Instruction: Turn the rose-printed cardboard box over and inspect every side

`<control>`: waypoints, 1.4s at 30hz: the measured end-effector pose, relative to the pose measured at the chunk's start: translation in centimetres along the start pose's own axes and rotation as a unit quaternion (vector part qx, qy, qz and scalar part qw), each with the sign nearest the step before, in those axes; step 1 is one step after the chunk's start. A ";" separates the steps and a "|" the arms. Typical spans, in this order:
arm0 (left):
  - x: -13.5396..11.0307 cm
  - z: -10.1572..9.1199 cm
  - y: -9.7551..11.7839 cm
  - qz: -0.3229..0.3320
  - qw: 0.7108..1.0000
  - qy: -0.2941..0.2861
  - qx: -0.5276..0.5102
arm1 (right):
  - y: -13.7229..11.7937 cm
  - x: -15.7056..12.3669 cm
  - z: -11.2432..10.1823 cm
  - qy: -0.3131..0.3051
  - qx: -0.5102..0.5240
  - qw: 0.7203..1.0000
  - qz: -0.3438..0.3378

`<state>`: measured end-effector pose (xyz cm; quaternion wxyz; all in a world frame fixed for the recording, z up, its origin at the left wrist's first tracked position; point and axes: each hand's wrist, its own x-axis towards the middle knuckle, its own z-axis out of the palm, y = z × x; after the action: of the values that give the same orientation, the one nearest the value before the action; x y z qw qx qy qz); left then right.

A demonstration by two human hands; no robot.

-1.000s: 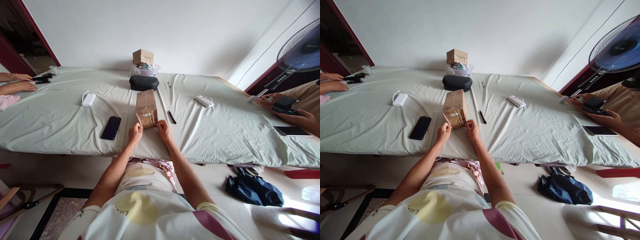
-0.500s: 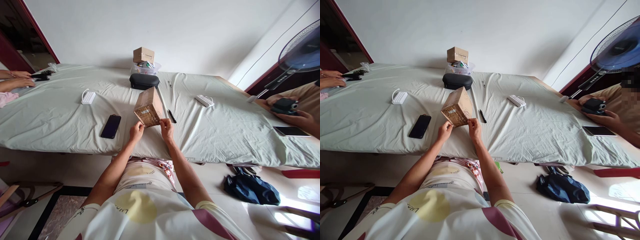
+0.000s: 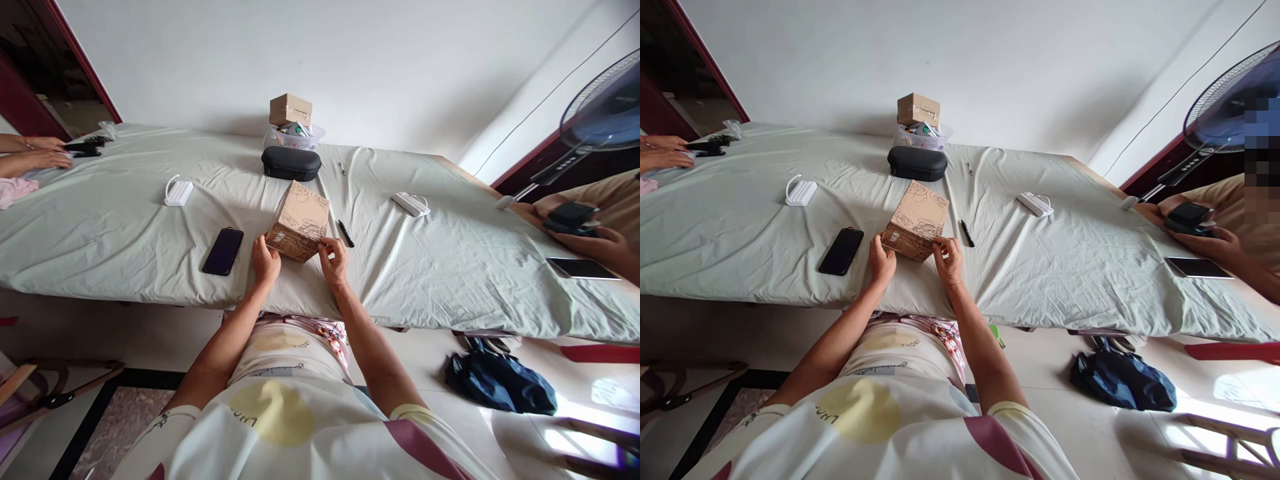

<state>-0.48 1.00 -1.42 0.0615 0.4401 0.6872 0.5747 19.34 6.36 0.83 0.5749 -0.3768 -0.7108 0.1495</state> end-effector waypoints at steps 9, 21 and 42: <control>-0.3 0.7 -0.2 -0.023 1.000 0.008 -0.002 | 0.9 -0.1 0.8 -0.123 0.015 0.987 0.101; -0.2 0.5 -0.3 -0.001 1.000 -0.013 -0.028 | 1.4 -0.4 0.6 -0.200 -0.136 0.968 0.065; -0.3 -0.3 1.1 0.061 0.996 -0.062 -0.017 | -0.5 -0.1 -0.6 0.062 -0.014 0.997 0.041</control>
<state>0.09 0.53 -0.53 0.0763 0.5149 0.6439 0.5608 19.71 5.88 1.24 0.6059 -0.4226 -0.6595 0.1390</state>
